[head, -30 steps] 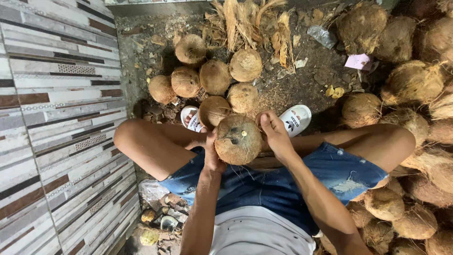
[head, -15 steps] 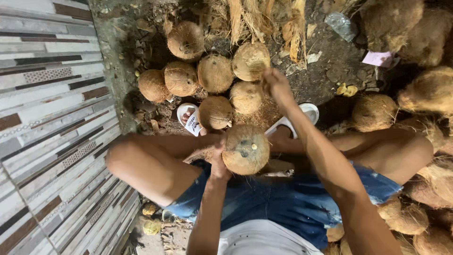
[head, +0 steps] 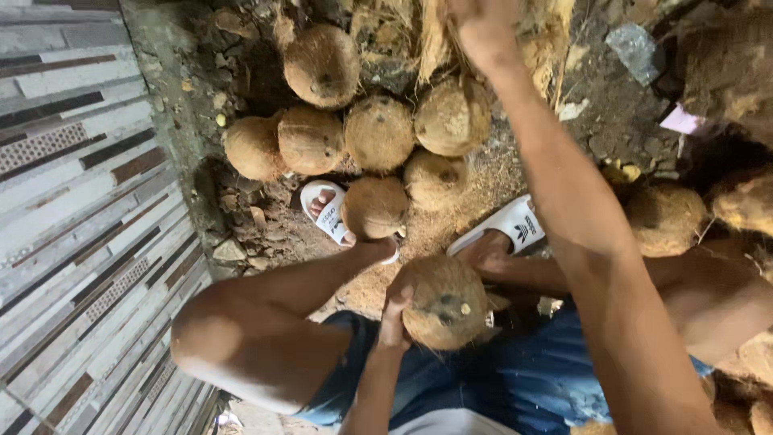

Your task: The person sits on the floor and manually peels the fibrous husk off several coconuts. They pick up a coconut, pull away the fibers by hand, and discard the husk onto a pile before moving to the next coconut.

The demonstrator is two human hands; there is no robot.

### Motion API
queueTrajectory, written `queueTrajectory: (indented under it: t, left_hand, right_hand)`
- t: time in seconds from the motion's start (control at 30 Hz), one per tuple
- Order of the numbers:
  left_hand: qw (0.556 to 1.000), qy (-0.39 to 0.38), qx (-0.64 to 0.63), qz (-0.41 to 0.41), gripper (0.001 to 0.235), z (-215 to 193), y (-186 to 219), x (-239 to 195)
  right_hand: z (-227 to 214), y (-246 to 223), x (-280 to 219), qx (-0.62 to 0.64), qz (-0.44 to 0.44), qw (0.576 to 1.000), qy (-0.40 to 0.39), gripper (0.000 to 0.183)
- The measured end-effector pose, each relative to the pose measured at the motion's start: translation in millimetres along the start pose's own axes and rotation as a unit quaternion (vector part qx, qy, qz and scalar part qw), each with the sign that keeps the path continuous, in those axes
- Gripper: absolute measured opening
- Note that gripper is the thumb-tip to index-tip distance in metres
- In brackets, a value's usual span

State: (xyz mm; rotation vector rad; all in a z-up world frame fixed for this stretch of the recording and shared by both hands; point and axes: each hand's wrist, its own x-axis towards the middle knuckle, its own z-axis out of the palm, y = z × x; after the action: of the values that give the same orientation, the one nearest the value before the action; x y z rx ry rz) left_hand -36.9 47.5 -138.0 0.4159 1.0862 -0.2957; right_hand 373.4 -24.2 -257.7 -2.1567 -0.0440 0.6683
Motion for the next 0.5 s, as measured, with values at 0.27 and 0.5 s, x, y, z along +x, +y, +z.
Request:
queueTrajectory:
  t: [0.27,0.5]
  left_hand:
    - [0.999,0.018,-0.014,-0.035,0.073,8,8,6]
    - [0.998,-0.022,-0.049,-0.027,0.070,-7,1,7]
  right_hand:
    - [46,14,26,-0.293,0.087,0.945,-0.120,0.131]
    - [55,15,38,-0.325,0.023,0.924,-0.198,0.079]
